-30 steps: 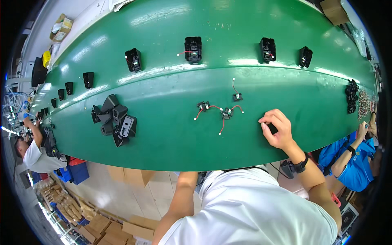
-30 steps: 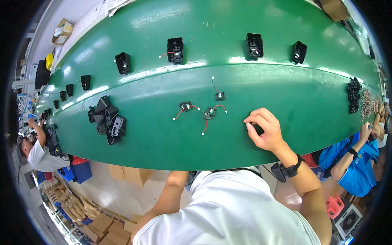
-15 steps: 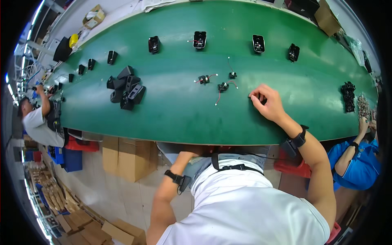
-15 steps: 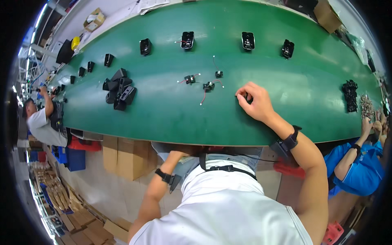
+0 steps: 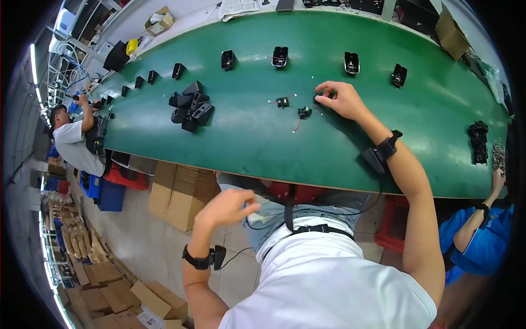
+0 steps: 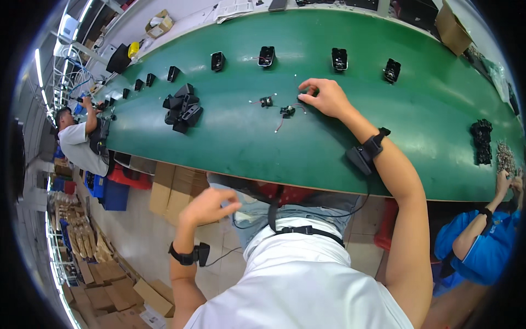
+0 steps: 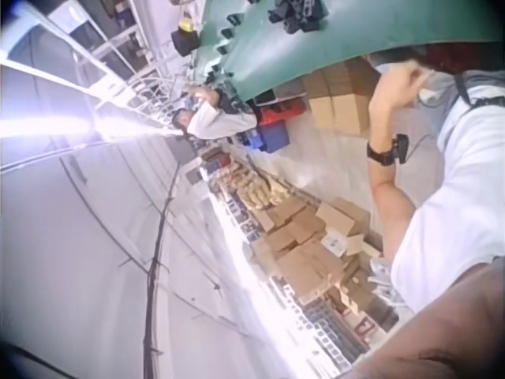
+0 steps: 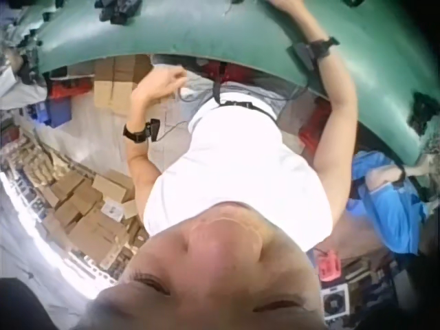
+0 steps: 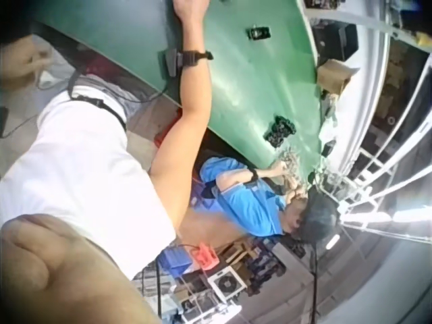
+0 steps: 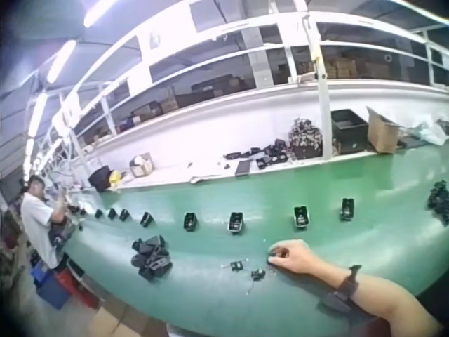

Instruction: Assembling small electronic components into plastic housings on a factory production line.

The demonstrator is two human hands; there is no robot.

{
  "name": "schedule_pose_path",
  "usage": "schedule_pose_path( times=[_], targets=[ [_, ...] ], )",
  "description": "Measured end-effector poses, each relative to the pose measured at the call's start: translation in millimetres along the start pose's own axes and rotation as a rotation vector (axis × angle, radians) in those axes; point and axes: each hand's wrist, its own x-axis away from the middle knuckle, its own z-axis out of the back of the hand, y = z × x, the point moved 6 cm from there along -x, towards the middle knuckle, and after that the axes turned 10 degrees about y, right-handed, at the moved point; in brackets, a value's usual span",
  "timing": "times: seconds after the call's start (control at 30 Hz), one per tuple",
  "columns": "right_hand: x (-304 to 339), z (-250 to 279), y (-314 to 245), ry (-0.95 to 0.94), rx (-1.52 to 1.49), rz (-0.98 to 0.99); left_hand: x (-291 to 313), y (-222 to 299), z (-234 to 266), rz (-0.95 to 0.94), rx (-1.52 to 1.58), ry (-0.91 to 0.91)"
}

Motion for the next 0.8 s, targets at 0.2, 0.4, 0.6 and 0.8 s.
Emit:
schedule_pose_path(
  times=[0.2, 0.4, 0.6, 0.8],
  targets=[
    [17.9, -4.8, -1.1, 0.081, -0.131, 0.096, -65.2, -16.5, 108.0, -0.157, -0.206, 0.665],
    [14.1, 5.2, -1.2, 0.126, -0.162, 0.059, -87.4, -117.5, 148.4, 0.188, -0.671, 1.001],
    [21.2, 14.2, -3.7, 0.110, -0.070, -0.060, -87.6, -110.0, 119.4, 0.100, -0.626, 1.087],
    [18.4, 12.0, 3.5, 0.094, -0.492, -0.218, -105.2, -78.8, 96.3, -0.071, -0.305, 0.985]
  ],
)
